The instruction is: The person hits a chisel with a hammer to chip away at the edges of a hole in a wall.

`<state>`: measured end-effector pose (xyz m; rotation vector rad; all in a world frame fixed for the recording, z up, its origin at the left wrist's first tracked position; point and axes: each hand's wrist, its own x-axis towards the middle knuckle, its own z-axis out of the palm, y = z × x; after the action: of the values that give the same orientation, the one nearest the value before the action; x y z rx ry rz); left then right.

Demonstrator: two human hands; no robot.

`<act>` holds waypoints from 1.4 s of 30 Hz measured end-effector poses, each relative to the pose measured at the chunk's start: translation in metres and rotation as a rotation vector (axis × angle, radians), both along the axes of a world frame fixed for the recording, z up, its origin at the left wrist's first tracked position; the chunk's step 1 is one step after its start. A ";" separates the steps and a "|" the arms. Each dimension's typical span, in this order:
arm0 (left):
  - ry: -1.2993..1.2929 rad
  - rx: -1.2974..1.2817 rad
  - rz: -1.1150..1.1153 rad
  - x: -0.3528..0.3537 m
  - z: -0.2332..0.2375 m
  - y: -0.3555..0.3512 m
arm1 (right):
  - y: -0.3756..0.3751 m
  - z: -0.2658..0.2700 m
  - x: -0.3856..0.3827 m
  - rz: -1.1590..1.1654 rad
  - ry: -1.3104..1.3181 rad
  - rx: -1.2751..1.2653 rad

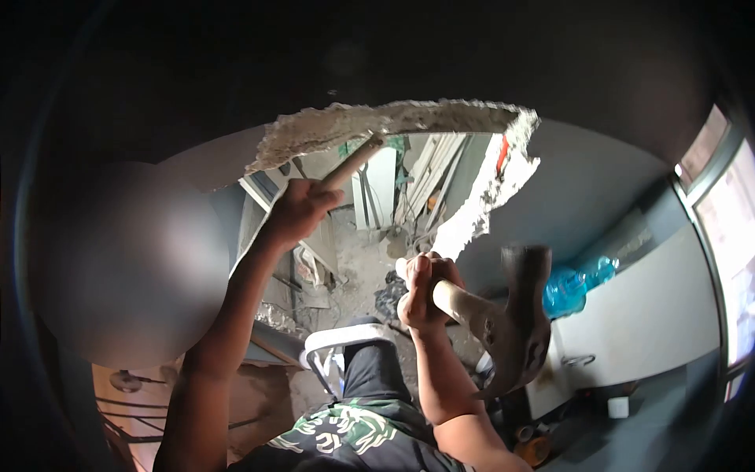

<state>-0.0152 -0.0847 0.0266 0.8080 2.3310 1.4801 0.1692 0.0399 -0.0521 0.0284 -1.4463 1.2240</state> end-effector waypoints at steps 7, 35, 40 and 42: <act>0.092 -0.122 -0.028 0.013 0.013 -0.002 | 0.024 -0.019 -0.038 -0.196 -0.457 -0.061; 0.269 -0.032 0.003 0.008 0.002 0.000 | 0.002 -0.038 -0.012 -0.196 -0.386 -0.079; 0.277 -0.015 0.004 0.005 0.000 0.001 | 0.024 -0.047 0.002 -0.010 -0.111 -0.173; 0.272 -0.014 0.027 -0.005 -0.013 0.003 | 0.013 -0.024 -0.008 0.136 0.002 -0.117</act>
<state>-0.0200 -0.0817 0.0140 1.0349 2.5513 1.4416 0.1613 0.0534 -0.0759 0.0487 -1.3872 1.4171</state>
